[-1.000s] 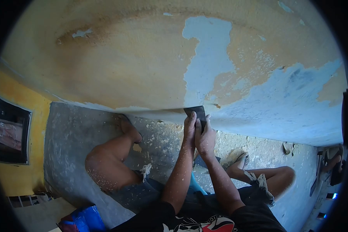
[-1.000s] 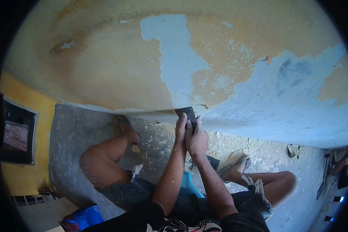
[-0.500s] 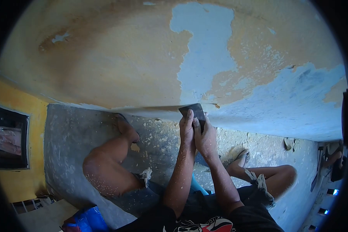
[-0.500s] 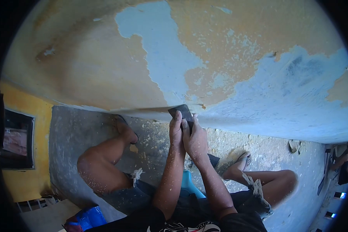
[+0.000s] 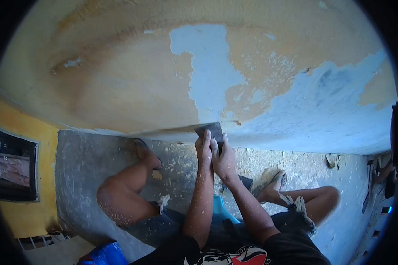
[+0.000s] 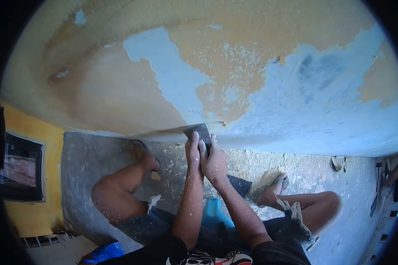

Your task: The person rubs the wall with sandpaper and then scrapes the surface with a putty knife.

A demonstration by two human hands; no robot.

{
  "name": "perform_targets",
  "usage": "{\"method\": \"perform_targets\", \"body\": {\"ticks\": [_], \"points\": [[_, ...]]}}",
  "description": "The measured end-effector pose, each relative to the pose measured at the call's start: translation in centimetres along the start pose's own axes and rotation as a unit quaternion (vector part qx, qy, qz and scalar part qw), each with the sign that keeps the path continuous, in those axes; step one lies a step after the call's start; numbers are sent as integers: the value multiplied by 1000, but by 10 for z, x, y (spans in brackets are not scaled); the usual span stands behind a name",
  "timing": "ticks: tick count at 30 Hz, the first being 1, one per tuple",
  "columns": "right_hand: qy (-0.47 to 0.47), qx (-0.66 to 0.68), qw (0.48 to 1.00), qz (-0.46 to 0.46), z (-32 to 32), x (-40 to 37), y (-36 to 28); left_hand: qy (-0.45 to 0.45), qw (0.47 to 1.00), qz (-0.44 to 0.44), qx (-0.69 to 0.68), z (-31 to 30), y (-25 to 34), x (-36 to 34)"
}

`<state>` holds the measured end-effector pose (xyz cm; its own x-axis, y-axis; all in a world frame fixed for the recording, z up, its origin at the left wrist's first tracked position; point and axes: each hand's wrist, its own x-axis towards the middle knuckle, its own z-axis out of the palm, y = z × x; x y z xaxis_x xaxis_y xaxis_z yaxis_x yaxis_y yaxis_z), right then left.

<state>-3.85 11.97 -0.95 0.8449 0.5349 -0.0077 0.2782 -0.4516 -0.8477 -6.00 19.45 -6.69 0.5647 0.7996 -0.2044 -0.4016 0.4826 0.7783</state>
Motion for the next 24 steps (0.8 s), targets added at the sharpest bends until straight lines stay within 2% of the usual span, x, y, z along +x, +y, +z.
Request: {"method": "perform_targets", "body": {"ticks": [3,7,9,11,13,15,16,18,21,23,24], "points": [[-13,34,999,11,1,0,6,1,1000,-25,-7,-8,-11,4],[4,75,997,-31,-10,4,-17,-11,999,-9,-41,37,48,-14],[25,104,993,-51,-26,4,-45,-6,999,34,23,56,74,-17],[12,190,980,-56,-35,4,-59,-19,999,23,-23,70,88,-25],[25,178,981,-65,-17,5,-28,-25,998,48,-12,47,58,-13],[49,69,994,-67,6,3,9,-47,998,24,30,13,25,-5],[22,69,997,-20,7,1,7,-54,998,31,29,16,26,-4],[29,105,994,-25,10,5,5,13,998,36,56,16,23,-4],[17,158,987,-19,-5,2,-26,26,997,35,59,43,60,-13],[-3,200,979,-32,-22,1,-51,-16,998,37,47,54,81,-18],[17,218,974,-68,-17,3,-45,-17,998,40,36,53,79,-17]]}}
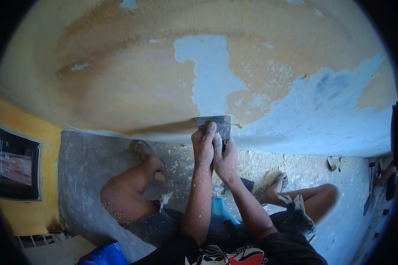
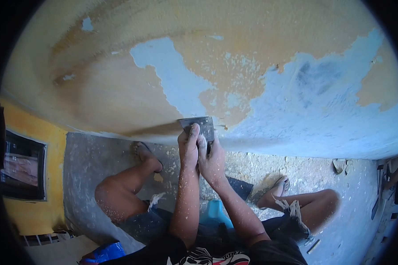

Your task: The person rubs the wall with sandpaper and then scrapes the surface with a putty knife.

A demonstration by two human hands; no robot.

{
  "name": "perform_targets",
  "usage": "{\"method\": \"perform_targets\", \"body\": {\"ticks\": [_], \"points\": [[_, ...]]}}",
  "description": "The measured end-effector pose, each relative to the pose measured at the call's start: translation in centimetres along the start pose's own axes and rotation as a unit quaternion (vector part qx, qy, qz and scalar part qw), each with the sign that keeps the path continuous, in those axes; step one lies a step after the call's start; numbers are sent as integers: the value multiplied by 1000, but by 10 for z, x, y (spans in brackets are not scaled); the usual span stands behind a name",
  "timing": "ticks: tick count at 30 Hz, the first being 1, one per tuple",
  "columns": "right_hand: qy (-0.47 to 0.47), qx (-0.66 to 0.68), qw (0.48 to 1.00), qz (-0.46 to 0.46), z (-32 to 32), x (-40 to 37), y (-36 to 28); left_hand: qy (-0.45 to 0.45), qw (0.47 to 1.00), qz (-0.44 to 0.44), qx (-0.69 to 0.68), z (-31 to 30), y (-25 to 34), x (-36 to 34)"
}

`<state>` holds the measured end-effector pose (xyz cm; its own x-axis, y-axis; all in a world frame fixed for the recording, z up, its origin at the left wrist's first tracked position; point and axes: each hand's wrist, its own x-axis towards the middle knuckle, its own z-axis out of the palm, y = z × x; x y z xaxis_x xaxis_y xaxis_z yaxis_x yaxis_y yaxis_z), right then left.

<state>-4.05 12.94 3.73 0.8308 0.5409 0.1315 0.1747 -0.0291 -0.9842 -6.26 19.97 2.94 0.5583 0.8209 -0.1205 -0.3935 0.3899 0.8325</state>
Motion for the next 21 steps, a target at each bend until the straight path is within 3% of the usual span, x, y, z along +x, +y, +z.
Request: {"method": "perform_targets", "body": {"ticks": [3,6,9,11,12,17,19,21], "points": [[22,-61,997,36,3,-6,32,-7,1000,9,29,-21,-28,4],[31,-48,998,0,6,-11,28,13,998,-2,54,-14,-24,1],[40,-36,998,-25,2,2,2,31,998,-11,45,4,3,2],[2,-21,1000,6,-9,6,-28,-37,996,19,73,15,30,-4],[-7,25,1000,7,-12,8,-43,-17,1000,8,5,26,34,-8],[58,-36,997,-33,6,-10,23,1,996,36,86,-17,-21,0],[20,-69,997,31,8,-11,26,21,996,11,88,-26,-26,1],[28,-68,997,24,10,-12,23,22,995,8,95,-27,-21,2]]}}
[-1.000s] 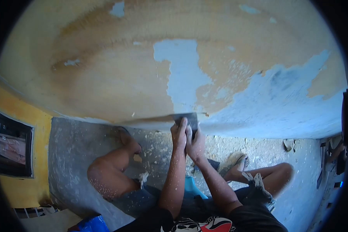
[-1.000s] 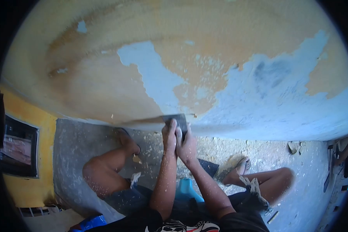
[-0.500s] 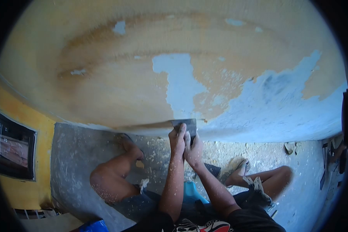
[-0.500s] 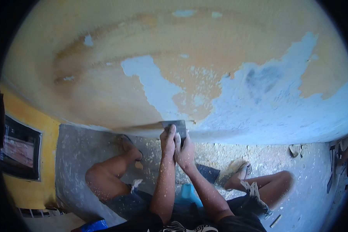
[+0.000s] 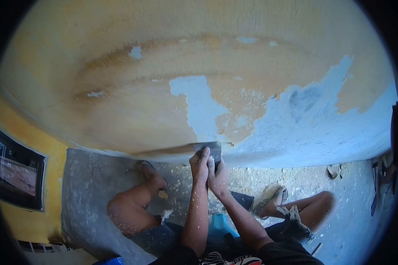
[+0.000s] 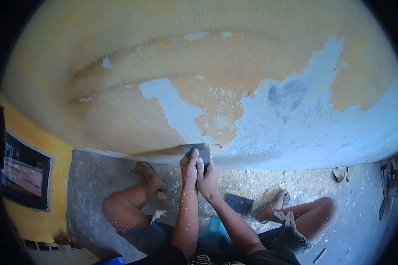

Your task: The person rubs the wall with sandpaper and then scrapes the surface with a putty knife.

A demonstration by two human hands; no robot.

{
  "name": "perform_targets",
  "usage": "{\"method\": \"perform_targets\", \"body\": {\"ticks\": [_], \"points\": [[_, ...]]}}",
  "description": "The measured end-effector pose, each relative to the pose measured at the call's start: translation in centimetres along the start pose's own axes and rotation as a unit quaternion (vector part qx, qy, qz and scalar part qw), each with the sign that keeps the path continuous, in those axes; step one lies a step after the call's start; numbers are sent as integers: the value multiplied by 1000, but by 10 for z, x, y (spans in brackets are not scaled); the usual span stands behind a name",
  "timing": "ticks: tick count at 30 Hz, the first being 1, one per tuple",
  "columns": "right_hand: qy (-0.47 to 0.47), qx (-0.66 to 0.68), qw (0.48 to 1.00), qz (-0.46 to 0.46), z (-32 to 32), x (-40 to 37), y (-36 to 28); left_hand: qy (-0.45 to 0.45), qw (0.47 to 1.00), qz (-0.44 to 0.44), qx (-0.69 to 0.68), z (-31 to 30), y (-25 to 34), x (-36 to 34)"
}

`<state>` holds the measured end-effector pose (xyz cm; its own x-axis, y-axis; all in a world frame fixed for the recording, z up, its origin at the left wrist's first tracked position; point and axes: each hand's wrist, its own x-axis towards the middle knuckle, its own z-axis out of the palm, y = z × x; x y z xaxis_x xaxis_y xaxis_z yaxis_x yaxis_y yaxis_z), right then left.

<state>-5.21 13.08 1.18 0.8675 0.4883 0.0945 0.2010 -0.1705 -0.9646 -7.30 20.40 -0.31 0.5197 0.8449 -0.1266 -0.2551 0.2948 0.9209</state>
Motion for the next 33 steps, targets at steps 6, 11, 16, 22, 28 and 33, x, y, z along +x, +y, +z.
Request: {"method": "perform_targets", "body": {"ticks": [6,11,16,22,28,33], "points": [[-7,33,999,27,2,4,13,-15,999,-15,-39,-6,-20,6],[39,25,995,-84,5,9,18,4,999,28,-43,4,-20,8],[-11,70,997,-28,-7,5,-11,-35,997,5,-73,12,16,2],[37,36,994,-100,13,9,29,-10,1000,20,-3,-2,-12,10],[-12,93,996,-6,6,2,13,-29,998,50,-7,-5,-5,7],[32,63,998,-1,21,2,20,11,997,48,65,-6,-4,14]]}}
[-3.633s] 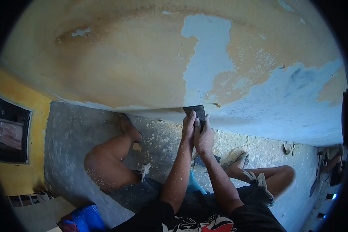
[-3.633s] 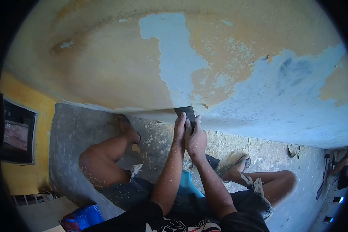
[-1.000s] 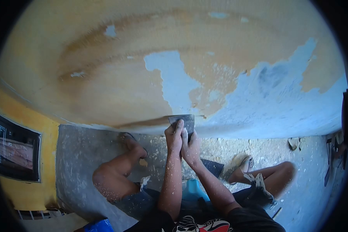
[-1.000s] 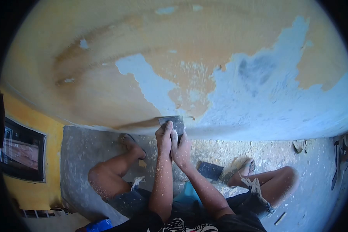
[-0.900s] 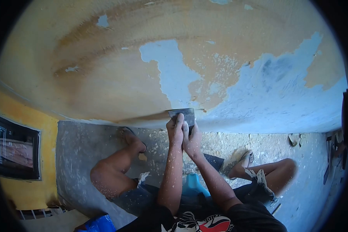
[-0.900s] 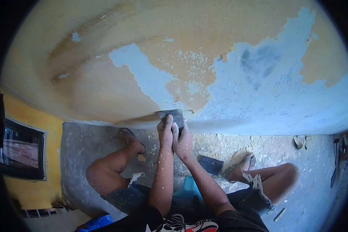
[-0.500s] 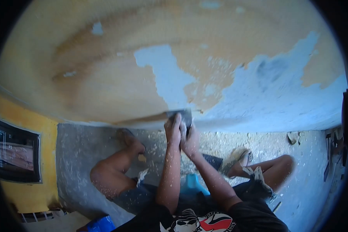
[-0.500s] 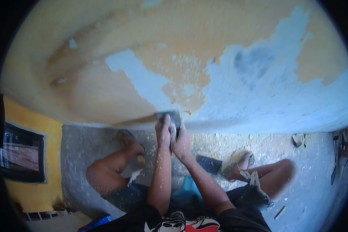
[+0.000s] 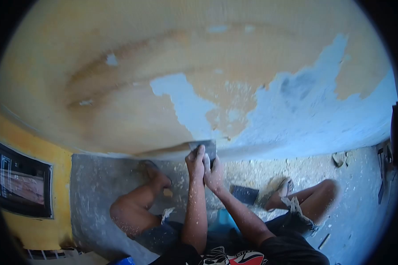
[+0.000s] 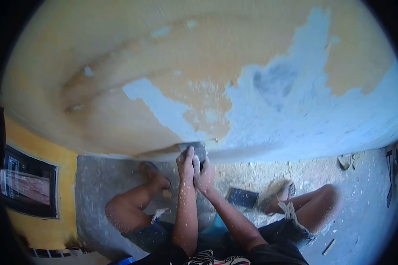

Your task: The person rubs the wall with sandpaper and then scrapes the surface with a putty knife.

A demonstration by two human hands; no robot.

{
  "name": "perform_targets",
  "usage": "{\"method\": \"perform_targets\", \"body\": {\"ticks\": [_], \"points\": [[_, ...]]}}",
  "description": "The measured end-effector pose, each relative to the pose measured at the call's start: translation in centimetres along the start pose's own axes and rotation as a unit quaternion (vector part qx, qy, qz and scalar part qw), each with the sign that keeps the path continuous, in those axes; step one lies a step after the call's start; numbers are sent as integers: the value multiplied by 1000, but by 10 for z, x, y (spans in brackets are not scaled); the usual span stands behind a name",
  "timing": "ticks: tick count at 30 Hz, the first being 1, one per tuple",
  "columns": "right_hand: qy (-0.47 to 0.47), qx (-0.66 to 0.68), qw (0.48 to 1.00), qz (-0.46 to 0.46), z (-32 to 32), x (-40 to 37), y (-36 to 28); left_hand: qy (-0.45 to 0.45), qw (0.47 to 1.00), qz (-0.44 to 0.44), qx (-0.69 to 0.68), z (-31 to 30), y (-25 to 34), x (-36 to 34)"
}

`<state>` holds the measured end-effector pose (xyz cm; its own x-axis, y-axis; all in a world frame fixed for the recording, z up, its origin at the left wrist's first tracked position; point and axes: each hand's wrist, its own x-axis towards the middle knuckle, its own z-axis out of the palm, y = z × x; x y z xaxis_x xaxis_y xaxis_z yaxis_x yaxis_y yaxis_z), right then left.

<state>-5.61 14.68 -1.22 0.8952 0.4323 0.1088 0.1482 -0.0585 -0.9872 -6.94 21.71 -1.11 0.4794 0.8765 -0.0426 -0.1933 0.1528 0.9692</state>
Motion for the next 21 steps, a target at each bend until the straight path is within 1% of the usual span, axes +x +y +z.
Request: {"method": "perform_targets", "body": {"ticks": [1,2,3,5,9,10,12,13,15,16,19,20,21], "points": [[-4,35,999,33,2,-7,3,-15,999,11,42,-9,-1,-3],[-20,-2,999,51,-3,-7,-6,-18,998,-28,59,-10,8,-8],[-23,-3,998,63,0,-6,-1,-11,999,-39,14,-8,4,-8],[-23,45,997,51,1,-2,6,-1,998,-51,-24,-3,2,-6],[-21,23,999,18,-6,4,-8,-2,996,-67,-63,-1,-2,-2],[-20,20,999,23,-7,3,-11,-7,996,-66,-65,-2,4,-3],[-48,16,996,68,-7,4,-17,-4,995,-68,-68,3,14,-6],[-47,14,996,70,-7,5,-20,-5,995,-71,-69,4,18,-6],[-38,48,997,45,-6,4,-25,-18,995,-77,-55,1,24,-6],[-42,48,997,47,-6,4,-27,-21,997,-48,-58,5,33,-7],[-44,67,996,45,-8,5,-31,-17,996,-61,-69,7,38,-7],[-34,70,997,22,-7,5,-33,-10,995,-80,-55,10,47,-10],[-25,74,997,0,-6,4,-34,-10,995,-80,-57,11,49,-10]]}}
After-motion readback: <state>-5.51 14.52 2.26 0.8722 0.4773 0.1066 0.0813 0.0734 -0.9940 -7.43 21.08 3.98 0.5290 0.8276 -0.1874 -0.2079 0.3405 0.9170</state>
